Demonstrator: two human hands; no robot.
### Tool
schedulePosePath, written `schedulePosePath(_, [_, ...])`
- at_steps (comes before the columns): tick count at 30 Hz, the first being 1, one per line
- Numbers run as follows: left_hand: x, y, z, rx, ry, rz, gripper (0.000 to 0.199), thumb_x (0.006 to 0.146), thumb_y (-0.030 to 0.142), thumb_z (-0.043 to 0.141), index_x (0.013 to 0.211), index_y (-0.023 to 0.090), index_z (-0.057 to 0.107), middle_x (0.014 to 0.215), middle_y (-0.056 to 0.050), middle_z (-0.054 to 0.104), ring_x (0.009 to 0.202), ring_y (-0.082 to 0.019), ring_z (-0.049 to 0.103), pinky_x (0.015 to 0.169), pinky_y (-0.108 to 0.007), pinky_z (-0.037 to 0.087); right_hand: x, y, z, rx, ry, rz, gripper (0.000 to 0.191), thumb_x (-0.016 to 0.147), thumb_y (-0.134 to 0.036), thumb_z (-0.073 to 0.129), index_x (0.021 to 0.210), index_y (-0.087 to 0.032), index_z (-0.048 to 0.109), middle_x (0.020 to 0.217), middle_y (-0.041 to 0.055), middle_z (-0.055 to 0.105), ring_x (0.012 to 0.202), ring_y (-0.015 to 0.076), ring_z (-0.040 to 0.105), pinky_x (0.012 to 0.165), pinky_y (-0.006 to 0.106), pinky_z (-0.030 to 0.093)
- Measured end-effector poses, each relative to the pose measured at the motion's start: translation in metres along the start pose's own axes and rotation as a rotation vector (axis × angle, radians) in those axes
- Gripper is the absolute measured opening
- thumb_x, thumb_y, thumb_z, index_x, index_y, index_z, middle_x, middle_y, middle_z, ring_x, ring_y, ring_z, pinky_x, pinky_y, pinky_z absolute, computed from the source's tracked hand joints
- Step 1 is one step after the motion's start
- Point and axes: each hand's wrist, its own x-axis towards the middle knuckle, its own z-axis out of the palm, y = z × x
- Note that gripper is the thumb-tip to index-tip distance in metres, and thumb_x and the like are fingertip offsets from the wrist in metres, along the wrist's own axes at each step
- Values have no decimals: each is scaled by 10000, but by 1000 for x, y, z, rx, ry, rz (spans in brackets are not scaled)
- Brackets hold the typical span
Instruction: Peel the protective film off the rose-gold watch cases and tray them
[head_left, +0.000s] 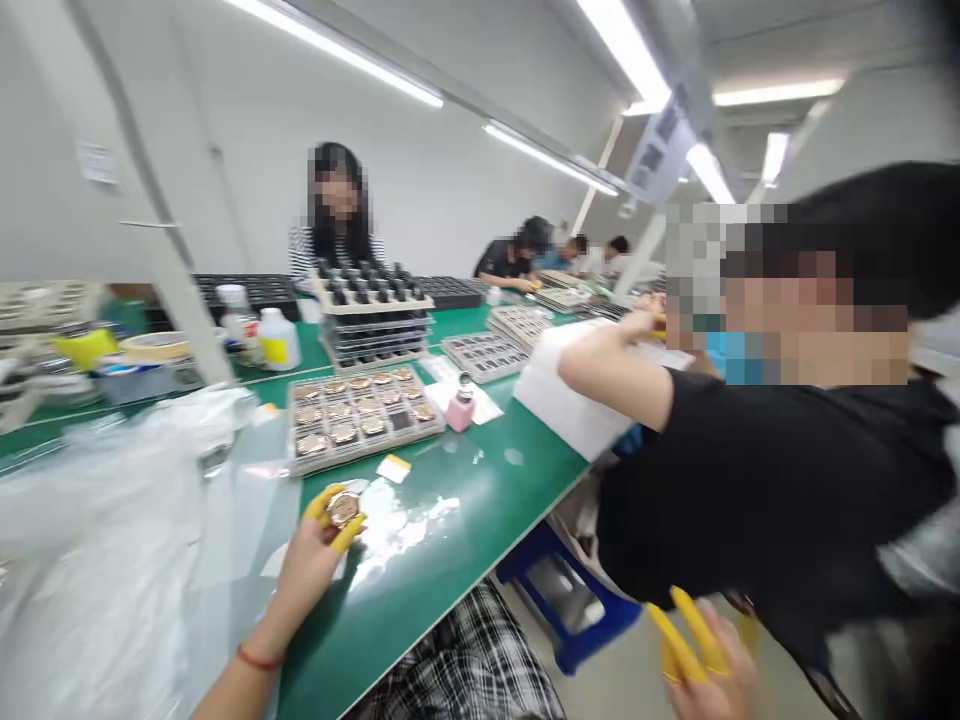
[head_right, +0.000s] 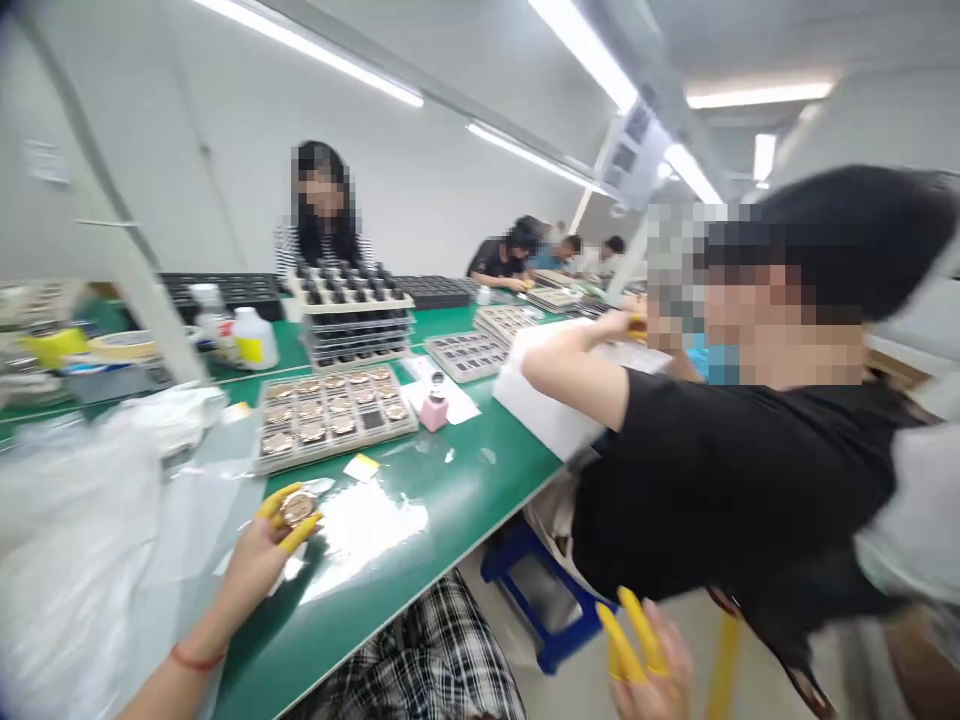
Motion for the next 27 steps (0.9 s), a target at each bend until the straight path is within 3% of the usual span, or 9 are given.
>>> schedulePosePath(2, [-2, -1, -1, 28, -9, 84, 608, 669, 359, 676, 1181, 166, 413, 966, -75, 634, 803, -202, 652, 762, -347, 536, 52, -33, 62, 237, -23, -272, 317, 743, -180, 556, 1012, -337, 617, 1314, 22, 482, 1207, 261, 448, 954, 449, 413])
schedulePosePath(4, [-5, -2, -2, 121, -5, 179, 531, 713, 321, 631, 1179, 155, 439, 1009, -95, 626, 829, -207, 639, 783, -356, 520, 107, -85, 111, 404, -35, -369, 384, 745, -124, 539, 1063, -330, 600, 1255, 47, 532, 1215, 268, 441, 977, 492, 387])
schedulePosePath(6, [-9, -3, -5, 260, -11, 250, 457, 731, 285, 609, 1154, 152, 499, 1002, -103, 638, 855, -219, 626, 832, -371, 490, 155, -149, 144, 581, -94, -479, 399, 775, -115, 504, 1120, -302, 578, 1213, 54, 567, 1227, 262, 432, 989, 501, 370])
schedulePosePath(10, [-18, 2, -5, 266, 92, 245, 412, 671, 246, 674, 1065, 161, 589, 918, -77, 665, 825, -215, 625, 804, -331, 499, 204, -267, 171, 948, -291, -568, 331, 807, -140, 472, 1110, -210, 583, 1143, 93, 602, 1124, 243, 495, 934, 448, 412])
schedulePosePath(15, [-48, 17, -14, 93, 187, 288, 507, 707, 240, 655, 1183, 181, 489, 1119, -84, 603, 930, -196, 611, 783, -279, 525, 199, -358, 173, 1176, -712, -757, 226, 719, -233, 592, 938, -185, 616, 916, 63, 648, 829, 209, 566, 740, 343, 466])
schedulePosePath(18, [-82, 11, -32, 49, 269, 211, 460, 702, 261, 668, 1126, 180, 509, 1105, -81, 608, 954, -212, 612, 791, -293, 532, 188, -387, 165, 1224, -684, -917, 233, 736, -269, 601, 952, -182, 614, 1020, 85, 634, 920, 216, 563, 813, 354, 443])
schedulePosePath(22, [-114, -14, -61, -77, 568, -46, 661, 556, 344, 776, 1120, 190, 469, 956, -41, 648, 741, -205, 665, 695, -317, 578, 194, -394, 162, 1216, -492, -1039, 192, 836, -255, 501, 988, -203, 607, 1090, 70, 631, 1029, 185, 546, 863, 328, 430])
schedulePosePath(25, [-118, -29, -72, -144, 662, -175, 800, 385, 341, 844, 1086, 192, 488, 864, -28, 677, 704, -238, 675, 656, -316, 592, 215, -365, 175, 1233, -267, -878, 201, 861, -244, 461, 996, -219, 607, 1078, 44, 645, 1042, 162, 546, 871, 315, 436])
schedulePosePath(27, [-116, -33, -74, -129, 640, -219, 832, 366, 332, 848, 1105, 196, 490, 827, -30, 693, 728, -258, 680, 669, -321, 595, 228, -324, 190, 1187, -162, -609, 206, 859, -253, 460, 994, -234, 615, 1024, 39, 657, 1008, 165, 557, 877, 334, 436])
